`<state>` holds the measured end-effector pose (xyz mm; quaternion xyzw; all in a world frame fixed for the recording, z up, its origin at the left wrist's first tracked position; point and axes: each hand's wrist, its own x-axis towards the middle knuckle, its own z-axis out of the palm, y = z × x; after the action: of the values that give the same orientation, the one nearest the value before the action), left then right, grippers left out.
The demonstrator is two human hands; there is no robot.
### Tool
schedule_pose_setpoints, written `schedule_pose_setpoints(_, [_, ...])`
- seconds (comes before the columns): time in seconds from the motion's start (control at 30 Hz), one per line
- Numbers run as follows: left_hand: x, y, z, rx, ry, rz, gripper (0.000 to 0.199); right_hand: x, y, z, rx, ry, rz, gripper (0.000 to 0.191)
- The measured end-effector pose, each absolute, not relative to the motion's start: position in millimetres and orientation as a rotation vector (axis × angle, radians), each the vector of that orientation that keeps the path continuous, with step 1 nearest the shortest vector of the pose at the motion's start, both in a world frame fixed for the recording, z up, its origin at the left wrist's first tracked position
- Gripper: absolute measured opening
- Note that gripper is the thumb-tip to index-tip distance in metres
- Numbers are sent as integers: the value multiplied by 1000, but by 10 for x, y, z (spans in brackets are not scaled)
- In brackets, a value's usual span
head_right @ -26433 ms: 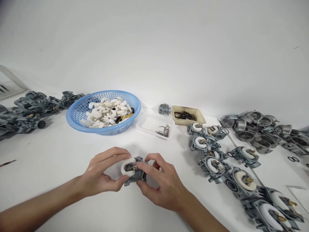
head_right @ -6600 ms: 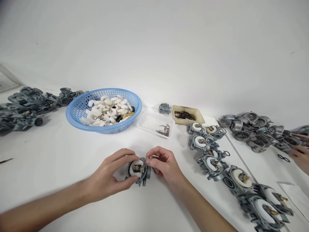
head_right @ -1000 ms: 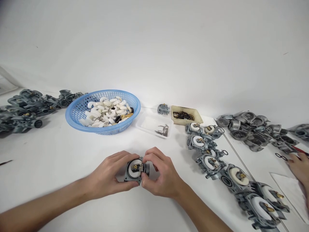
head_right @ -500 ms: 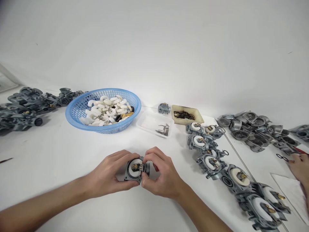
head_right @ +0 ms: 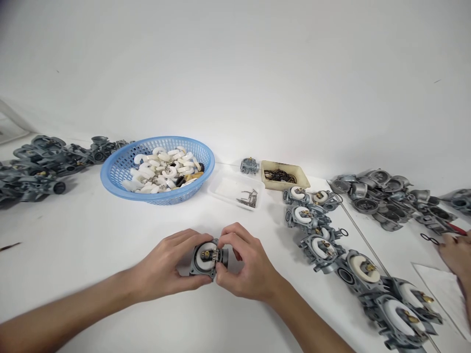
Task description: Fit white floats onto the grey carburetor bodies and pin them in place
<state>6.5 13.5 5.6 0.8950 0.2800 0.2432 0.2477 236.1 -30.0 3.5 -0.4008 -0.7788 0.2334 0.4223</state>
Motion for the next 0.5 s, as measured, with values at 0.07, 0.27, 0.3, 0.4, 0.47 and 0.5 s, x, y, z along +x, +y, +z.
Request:
schedule_pose_setpoints(0.07, [70, 136, 57, 2437, 763, 660, 52, 2361, -305, 29, -1002, -1946, 582, 30])
schedule_pose_setpoints(0.27, [70, 134, 57, 2429, 760, 655, 52, 2361, -309, 37, -1006, -1947, 570, 31])
schedule_pose_setpoints(0.3, [68, 134, 56, 2428, 760, 653, 52, 2360, -307, 41, -1004, -1949, 568, 30])
schedule_pose_setpoints(0.4, [60, 134, 49, 2432, 759, 656, 53, 2354, -303, 50, -1002, -1948, 560, 30])
schedule_pose_setpoints(0.47, [54, 133, 45, 2439, 756, 663, 54, 2349, -301, 50, -1004, -1943, 554, 30])
schedule_pose_setpoints(0.5, [52, 132, 44, 2443, 755, 666, 54, 2347, -300, 47, -1004, -1942, 552, 31])
